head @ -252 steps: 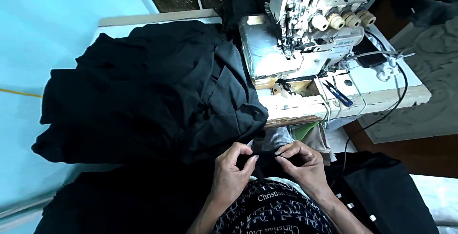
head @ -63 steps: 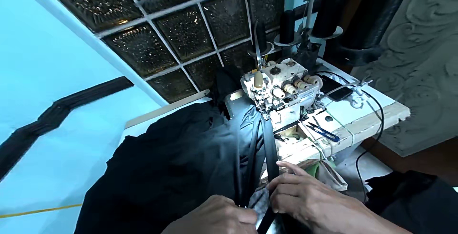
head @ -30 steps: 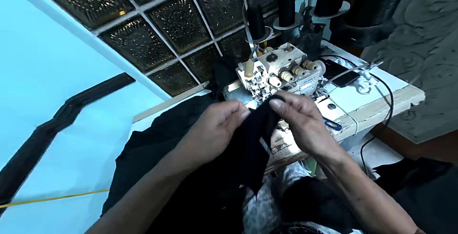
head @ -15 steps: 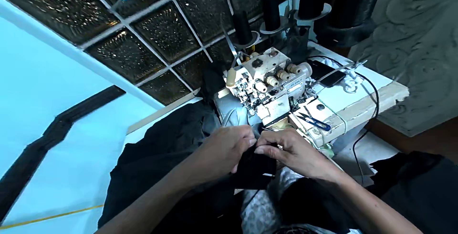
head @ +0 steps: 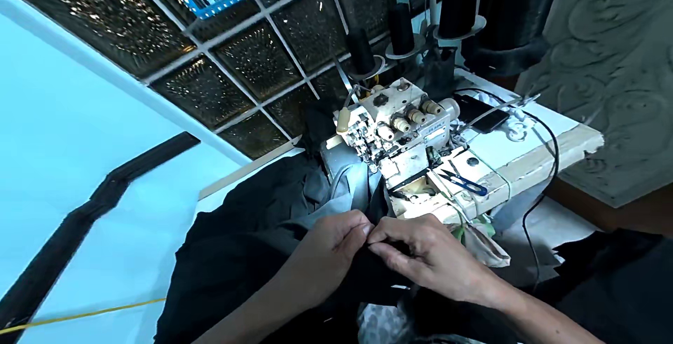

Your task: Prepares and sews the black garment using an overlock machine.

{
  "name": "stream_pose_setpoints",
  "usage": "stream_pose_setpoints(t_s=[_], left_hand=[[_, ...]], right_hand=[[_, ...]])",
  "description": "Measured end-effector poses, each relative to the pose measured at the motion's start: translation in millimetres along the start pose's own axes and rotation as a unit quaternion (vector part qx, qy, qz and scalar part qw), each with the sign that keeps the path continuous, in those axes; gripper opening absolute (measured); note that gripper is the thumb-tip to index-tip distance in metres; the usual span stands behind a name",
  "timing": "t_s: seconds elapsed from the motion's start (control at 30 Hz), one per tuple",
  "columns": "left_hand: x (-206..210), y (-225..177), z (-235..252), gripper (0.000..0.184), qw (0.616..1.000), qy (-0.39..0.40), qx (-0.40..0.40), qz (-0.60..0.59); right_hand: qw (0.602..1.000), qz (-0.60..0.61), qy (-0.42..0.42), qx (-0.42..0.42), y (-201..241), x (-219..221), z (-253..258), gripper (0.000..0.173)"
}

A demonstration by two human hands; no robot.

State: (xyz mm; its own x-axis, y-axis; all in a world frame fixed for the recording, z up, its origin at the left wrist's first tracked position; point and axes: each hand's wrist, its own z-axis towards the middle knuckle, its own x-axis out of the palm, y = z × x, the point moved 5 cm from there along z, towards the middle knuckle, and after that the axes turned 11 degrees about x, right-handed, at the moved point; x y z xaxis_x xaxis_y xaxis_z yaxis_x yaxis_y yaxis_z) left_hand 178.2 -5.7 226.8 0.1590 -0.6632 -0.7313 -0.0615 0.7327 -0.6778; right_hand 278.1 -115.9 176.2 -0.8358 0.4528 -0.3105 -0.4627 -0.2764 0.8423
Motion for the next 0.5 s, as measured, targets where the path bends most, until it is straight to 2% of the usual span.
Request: stream_pose_setpoints(t_s=[0.1, 0.17, 0.27, 0.33, 0.4, 0.5], left_hand=[[-5, -1, -4, 0.036, 0.997, 0.031, -0.015, 0.069], [-10, -3, -8, 0.032, 0.989, 0.052, 0.003, 0.135], [-22, -7, -11, 0.024, 0.95, 0.048, 0.093, 0.296], [-40, -2, -9, 0.025, 0.921, 0.037, 0.125, 0.366], [-66, 2, 0, 0.024, 0.915, 0.028, 0.121, 0.384], [-88, -7, 22, 0.019, 0.937, 0.005, 0.08, 0.341]], right_hand=[[0.999, -0.014, -0.049, 0.012, -5, 2, 2, 0.02], [0.996, -0.011, -0.088, 0.025, -13, 4, 4, 0.021], [0.985, -0.012, -0.17, 0.017, -26, 9, -3, 0.02], [0.977, -0.066, -0.201, 0.035, -44, 20, -14, 0.025], [0.967, -0.168, -0.17, 0.087, -68, 44, -28, 0.032], [0.955, -0.247, 0.014, 0.166, -91, 98, -40, 0.056]])
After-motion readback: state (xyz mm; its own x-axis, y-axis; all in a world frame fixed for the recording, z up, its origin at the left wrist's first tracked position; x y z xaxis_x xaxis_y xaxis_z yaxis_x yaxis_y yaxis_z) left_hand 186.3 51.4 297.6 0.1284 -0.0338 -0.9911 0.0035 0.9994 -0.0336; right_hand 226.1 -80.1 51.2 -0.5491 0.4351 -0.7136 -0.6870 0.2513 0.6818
